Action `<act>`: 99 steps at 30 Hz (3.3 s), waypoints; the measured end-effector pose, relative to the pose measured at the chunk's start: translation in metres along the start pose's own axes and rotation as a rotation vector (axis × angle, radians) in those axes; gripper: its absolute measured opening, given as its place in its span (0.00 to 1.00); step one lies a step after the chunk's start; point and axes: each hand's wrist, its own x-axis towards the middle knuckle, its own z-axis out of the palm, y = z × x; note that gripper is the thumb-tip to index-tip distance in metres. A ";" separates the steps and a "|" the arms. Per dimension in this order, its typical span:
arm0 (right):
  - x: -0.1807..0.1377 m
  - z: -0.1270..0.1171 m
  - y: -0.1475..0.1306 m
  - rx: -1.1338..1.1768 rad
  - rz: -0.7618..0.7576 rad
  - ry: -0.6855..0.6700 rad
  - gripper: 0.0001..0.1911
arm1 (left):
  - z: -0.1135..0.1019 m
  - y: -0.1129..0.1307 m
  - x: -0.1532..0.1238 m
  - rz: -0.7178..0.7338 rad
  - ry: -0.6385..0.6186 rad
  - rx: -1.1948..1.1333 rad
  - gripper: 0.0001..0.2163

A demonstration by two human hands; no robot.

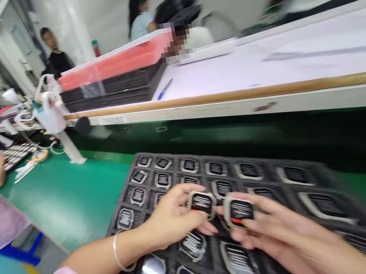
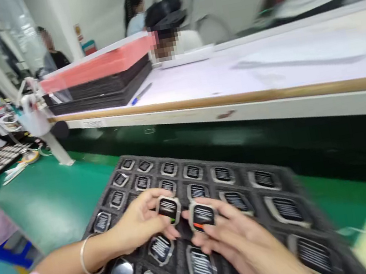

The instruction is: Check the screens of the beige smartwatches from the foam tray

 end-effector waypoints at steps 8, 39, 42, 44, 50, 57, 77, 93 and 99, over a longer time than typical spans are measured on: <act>0.000 0.026 -0.020 0.145 -0.134 -0.103 0.37 | 0.004 0.010 -0.002 -0.031 0.020 0.087 0.25; 0.000 0.029 -0.027 0.154 -0.202 -0.148 0.32 | 0.005 0.016 0.000 -0.051 0.000 0.199 0.23; 0.000 0.030 -0.027 0.157 -0.206 -0.147 0.31 | 0.005 0.016 0.000 -0.051 -0.019 0.207 0.24; 0.000 0.030 -0.027 0.147 -0.216 -0.157 0.30 | 0.006 0.016 0.000 -0.057 -0.022 0.208 0.23; 0.000 0.031 -0.028 0.138 -0.220 -0.161 0.30 | 0.009 0.020 0.001 -0.054 -0.022 0.221 0.19; 0.000 0.031 -0.028 0.138 -0.218 -0.162 0.31 | 0.009 0.018 0.001 -0.058 -0.015 0.202 0.20; 0.000 0.029 -0.025 0.111 -0.238 -0.190 0.28 | 0.009 0.014 0.001 -0.030 -0.012 0.205 0.17; 0.002 0.027 -0.022 0.103 -0.255 -0.136 0.27 | 0.012 0.018 -0.004 -0.075 -0.023 0.218 0.16; 0.004 0.027 -0.019 0.061 -0.250 -0.110 0.28 | 0.011 0.014 -0.003 -0.081 0.015 0.197 0.14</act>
